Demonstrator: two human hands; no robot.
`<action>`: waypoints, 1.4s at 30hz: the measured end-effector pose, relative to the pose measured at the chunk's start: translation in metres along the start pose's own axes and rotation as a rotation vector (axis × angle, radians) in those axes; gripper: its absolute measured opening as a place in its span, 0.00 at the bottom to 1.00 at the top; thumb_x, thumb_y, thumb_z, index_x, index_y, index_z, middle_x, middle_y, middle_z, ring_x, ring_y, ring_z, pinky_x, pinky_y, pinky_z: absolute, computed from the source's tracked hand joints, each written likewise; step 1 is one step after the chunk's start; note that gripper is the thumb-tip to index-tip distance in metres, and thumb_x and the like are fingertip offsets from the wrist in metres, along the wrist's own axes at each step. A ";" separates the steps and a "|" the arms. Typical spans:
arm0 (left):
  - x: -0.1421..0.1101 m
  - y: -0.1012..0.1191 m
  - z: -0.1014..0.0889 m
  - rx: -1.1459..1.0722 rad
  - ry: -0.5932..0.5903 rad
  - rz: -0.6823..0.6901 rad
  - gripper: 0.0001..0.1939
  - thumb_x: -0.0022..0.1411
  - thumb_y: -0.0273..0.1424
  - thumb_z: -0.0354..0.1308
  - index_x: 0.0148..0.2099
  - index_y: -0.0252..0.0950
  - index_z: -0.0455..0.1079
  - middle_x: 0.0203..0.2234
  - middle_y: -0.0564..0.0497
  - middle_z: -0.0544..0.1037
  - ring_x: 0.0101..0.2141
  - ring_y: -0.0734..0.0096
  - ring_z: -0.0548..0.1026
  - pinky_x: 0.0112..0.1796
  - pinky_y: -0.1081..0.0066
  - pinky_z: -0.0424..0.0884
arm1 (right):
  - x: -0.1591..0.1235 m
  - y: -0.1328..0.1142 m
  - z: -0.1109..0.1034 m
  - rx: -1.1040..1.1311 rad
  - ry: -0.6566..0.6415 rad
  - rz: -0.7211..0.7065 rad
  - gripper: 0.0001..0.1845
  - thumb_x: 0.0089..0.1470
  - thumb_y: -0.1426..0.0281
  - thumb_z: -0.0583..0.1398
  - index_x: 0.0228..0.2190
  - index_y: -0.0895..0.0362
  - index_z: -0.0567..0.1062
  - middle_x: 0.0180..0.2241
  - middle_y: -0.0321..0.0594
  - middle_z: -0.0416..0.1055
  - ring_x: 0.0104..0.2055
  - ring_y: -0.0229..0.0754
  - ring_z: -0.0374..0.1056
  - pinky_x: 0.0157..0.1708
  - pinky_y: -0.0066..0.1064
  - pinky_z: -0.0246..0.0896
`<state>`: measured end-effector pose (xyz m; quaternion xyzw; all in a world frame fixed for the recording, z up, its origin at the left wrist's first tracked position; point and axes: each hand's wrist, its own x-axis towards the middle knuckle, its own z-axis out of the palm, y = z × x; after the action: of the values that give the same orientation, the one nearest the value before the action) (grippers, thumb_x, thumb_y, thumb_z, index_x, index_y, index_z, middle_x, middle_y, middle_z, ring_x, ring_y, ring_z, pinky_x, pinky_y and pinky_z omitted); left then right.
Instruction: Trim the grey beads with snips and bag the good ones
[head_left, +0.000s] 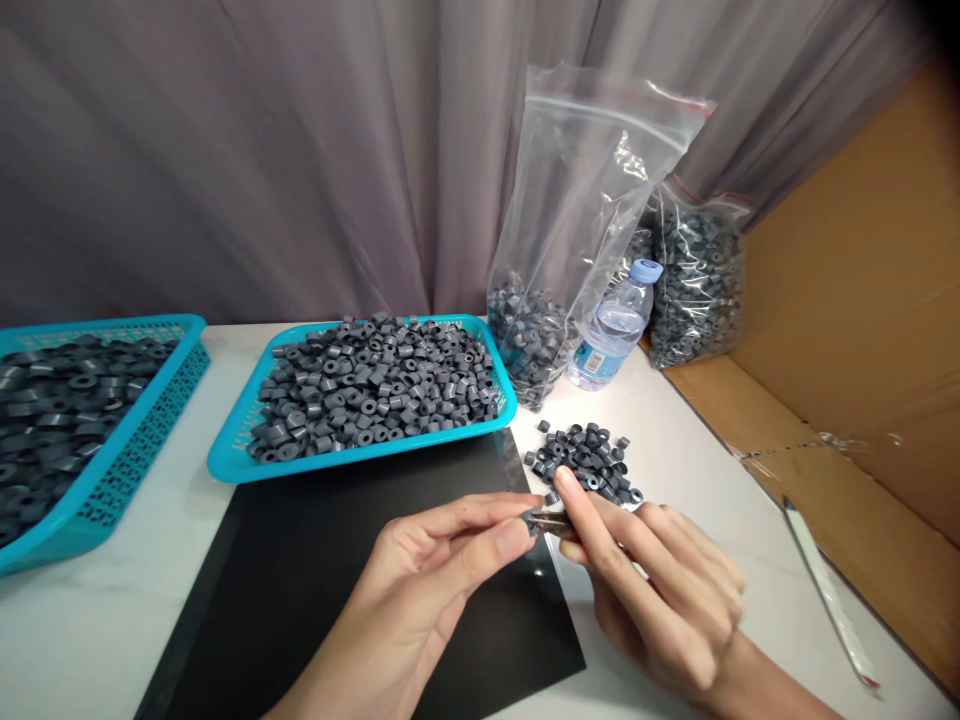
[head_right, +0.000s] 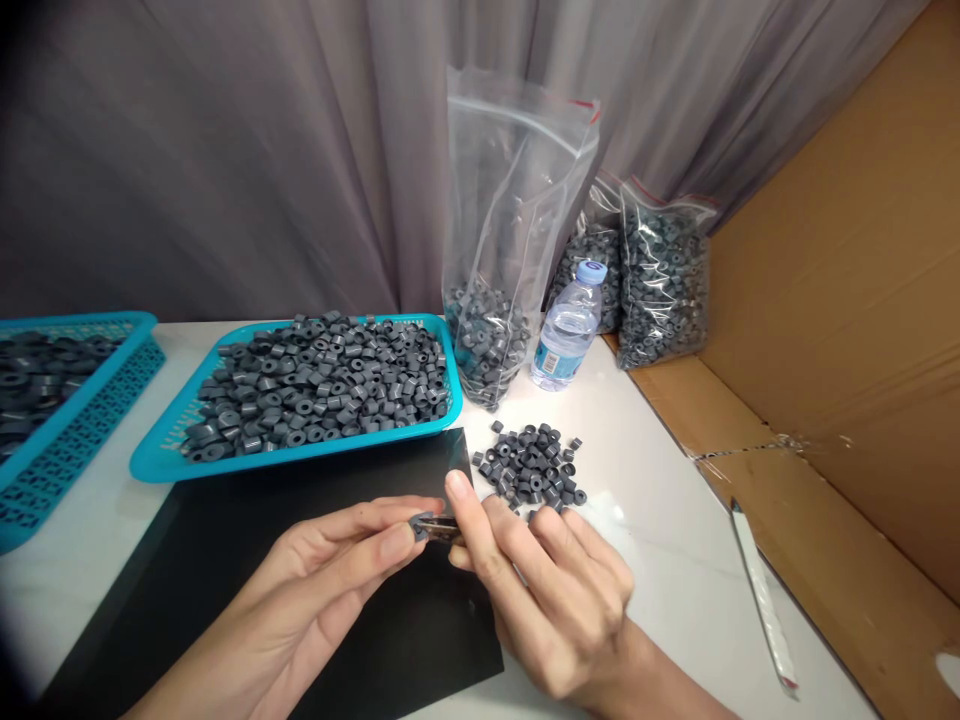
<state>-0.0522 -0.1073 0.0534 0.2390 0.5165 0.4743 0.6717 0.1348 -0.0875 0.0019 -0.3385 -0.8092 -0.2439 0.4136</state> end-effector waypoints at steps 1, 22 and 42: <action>0.000 0.000 -0.001 0.002 -0.009 -0.009 0.08 0.54 0.32 0.70 0.38 0.38 0.82 0.41 0.47 0.84 0.52 0.58 0.77 0.51 0.70 0.74 | 0.000 0.000 0.000 -0.005 -0.001 -0.002 0.24 0.61 0.76 0.60 0.58 0.67 0.71 0.37 0.46 0.79 0.27 0.36 0.63 0.29 0.32 0.55; 0.003 -0.008 -0.011 -0.021 0.005 -0.094 0.12 0.51 0.34 0.73 0.39 0.38 0.80 0.43 0.47 0.83 0.54 0.58 0.76 0.51 0.70 0.75 | 0.000 0.002 -0.001 -0.027 0.037 -0.032 0.24 0.59 0.78 0.60 0.57 0.66 0.72 0.32 0.44 0.79 0.25 0.35 0.58 0.27 0.31 0.50; 0.006 -0.005 -0.011 -0.002 -0.035 -0.033 0.11 0.54 0.35 0.71 0.41 0.39 0.80 0.44 0.47 0.84 0.54 0.62 0.76 0.52 0.74 0.72 | -0.005 0.002 0.004 0.098 0.021 0.057 0.26 0.61 0.77 0.59 0.60 0.66 0.68 0.36 0.47 0.78 0.27 0.36 0.62 0.28 0.31 0.52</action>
<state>-0.0602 -0.1060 0.0429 0.2379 0.5081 0.4595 0.6886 0.1364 -0.0850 -0.0044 -0.3381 -0.8058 -0.1959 0.4450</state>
